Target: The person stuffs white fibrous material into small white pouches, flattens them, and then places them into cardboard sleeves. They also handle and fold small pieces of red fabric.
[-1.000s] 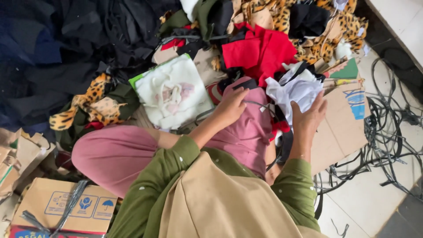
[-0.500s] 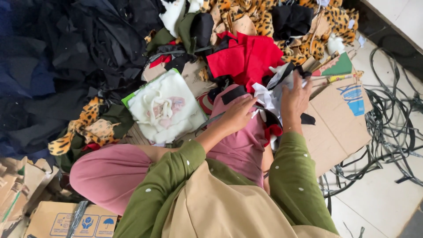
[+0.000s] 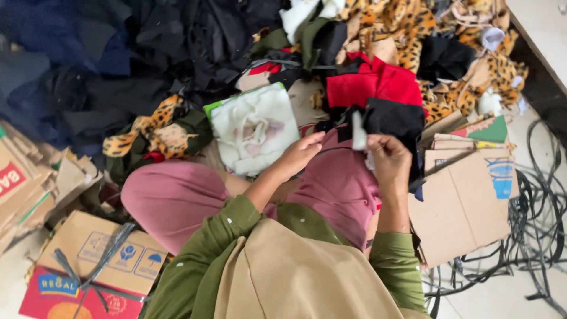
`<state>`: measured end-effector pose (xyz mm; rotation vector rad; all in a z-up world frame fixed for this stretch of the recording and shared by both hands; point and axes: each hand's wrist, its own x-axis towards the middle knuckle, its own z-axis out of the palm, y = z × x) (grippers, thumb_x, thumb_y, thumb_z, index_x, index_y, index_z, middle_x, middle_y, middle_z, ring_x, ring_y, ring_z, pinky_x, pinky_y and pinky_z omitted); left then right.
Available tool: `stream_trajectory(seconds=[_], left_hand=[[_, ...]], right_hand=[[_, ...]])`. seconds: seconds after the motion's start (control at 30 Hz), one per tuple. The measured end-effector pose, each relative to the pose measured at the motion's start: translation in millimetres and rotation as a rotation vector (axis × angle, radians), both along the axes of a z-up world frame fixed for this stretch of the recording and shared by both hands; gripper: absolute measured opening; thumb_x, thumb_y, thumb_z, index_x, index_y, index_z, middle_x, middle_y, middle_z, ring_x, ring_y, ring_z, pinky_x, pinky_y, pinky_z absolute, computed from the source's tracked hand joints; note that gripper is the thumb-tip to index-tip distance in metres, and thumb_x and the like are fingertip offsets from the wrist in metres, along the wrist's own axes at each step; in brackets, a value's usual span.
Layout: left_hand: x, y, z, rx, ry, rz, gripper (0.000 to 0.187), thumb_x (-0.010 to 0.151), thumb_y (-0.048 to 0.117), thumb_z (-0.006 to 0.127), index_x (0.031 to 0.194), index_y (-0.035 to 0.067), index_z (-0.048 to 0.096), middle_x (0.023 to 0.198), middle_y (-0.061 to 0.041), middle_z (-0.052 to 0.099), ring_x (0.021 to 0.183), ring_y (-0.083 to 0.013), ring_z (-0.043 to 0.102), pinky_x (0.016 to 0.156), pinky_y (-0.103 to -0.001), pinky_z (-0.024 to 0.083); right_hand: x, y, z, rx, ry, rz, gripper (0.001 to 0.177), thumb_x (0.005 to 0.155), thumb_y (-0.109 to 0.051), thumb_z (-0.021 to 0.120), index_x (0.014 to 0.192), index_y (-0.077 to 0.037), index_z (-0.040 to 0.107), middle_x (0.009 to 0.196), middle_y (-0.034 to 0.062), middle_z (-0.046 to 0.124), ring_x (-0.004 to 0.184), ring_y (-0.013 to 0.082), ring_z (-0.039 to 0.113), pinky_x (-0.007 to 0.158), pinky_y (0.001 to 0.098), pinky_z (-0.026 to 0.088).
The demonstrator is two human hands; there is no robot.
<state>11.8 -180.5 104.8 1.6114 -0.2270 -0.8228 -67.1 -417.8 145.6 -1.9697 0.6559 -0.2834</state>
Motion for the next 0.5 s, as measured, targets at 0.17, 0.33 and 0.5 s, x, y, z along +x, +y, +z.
stream_trajectory(seconds=[0.17,0.33,0.5], left_hand=[[-12,-4,-25,-0.052,0.074,0.032,0.046,0.102,0.039,0.056,0.146,0.029,0.057,0.144,-0.013,0.059,0.132,-0.0314,0.057,0.101,-0.042,0.054],[-24,17,-14,-0.023,0.131,0.018,0.048,0.1,0.035,0.055,0.147,0.024,0.056,0.144,-0.021,0.058,0.131,-0.0378,0.057,0.096,-0.045,0.058],[-36,50,-3,-0.046,0.123,-0.006,0.048,0.102,0.034,0.053,0.147,0.021,0.057,0.141,-0.019,0.062,0.132,-0.0379,0.057,0.105,-0.048,0.05]], right_hand=[[-2,32,-15,-0.471,0.255,0.291,0.022,0.091,-0.027,0.077,0.113,-0.022,0.079,0.099,0.0059,0.074,0.094,0.0284,0.073,0.081,0.043,0.059],[-3,47,-1,-0.866,0.243,0.463,0.036,0.081,-0.042,0.085,0.11,-0.022,0.079,0.102,0.0059,0.067,0.097,0.0317,0.072,0.084,0.0431,0.061],[22,26,-7,-1.246,0.094,0.409,0.017,0.079,-0.045,0.086,0.09,-0.033,0.079,0.121,-0.0003,0.064,0.102,0.0264,0.066,0.073,0.037,0.061]])
